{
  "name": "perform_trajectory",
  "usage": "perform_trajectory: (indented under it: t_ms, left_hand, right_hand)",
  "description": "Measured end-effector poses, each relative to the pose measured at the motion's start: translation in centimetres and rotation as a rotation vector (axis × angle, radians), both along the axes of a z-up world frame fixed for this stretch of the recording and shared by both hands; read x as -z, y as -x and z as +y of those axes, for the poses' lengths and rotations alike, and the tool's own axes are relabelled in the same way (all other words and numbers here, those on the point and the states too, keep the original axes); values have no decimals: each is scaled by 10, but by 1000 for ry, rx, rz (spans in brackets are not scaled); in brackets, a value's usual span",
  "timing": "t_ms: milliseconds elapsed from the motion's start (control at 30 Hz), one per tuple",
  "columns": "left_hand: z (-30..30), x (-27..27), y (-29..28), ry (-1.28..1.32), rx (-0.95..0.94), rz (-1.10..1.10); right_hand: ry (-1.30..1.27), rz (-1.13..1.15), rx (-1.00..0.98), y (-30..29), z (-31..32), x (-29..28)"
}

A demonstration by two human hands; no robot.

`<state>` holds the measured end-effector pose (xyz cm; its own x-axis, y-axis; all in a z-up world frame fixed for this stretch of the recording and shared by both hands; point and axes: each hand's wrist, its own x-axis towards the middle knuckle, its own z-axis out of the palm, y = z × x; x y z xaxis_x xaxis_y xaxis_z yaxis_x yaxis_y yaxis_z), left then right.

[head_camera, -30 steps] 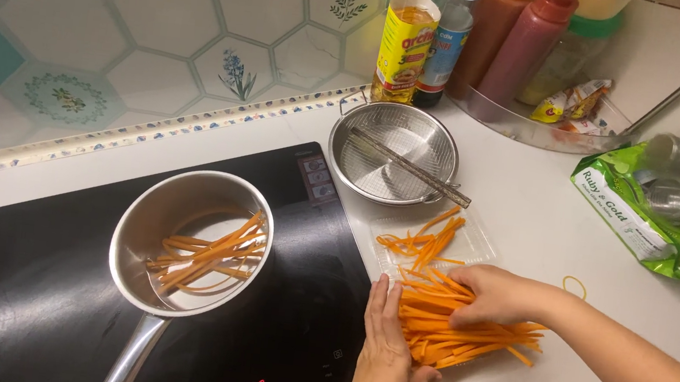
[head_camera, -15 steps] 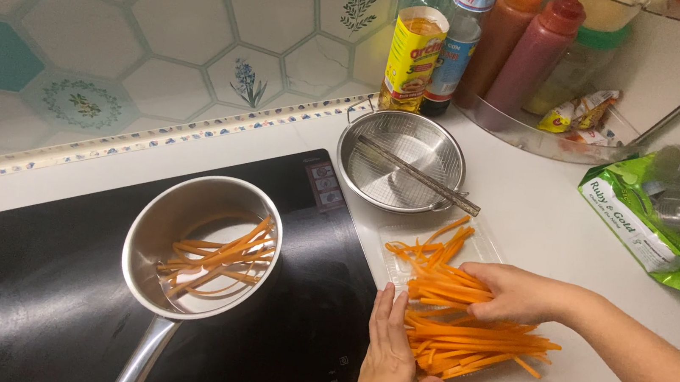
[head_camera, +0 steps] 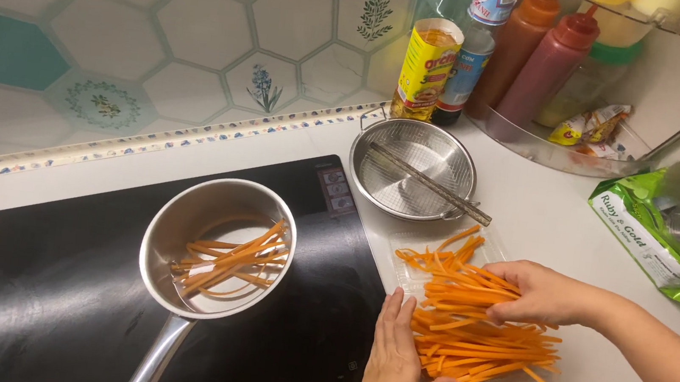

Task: Place sliced carrots into a pot of liquid on a stove and stir them with chopsticks.

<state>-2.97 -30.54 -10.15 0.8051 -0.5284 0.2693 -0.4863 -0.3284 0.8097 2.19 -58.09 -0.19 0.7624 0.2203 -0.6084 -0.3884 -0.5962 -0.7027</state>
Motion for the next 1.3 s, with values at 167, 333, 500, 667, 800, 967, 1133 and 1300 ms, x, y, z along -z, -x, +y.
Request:
perform_trajectory:
  t_ms: [167,333,500,667,800,967,1133,1300]
  left_hand:
    - [-6,-6,-10,56,-66,58]
    - [-22,-33,-37,-39,-241,180]
    - [-50,-3,-45,623,-61,610]
    - [-55,-8,-52,782,-41,1172]
    - [-49,-1,-51,817,-55,1299]
    - [-32,7,-49,830,-66,1299]
    - [-19,25,-45,824,-87,1263]
    - [-35,64,-38,891,13,1191]
  right_hand:
    - [-12,42,37,3,12,-17]
    - [-133,50,76,5,14,-17]
    - [-190,31,135,5,16,-21]
    - [-222,-30,131,3,12,-11]
    - [-233,-100,151,-2,0,0]
    - [-150,-138,167,-22,0,-25]
    - [67,-136,118,-54,34,-72]
    - [58,-504,-296,-94,146,-113]
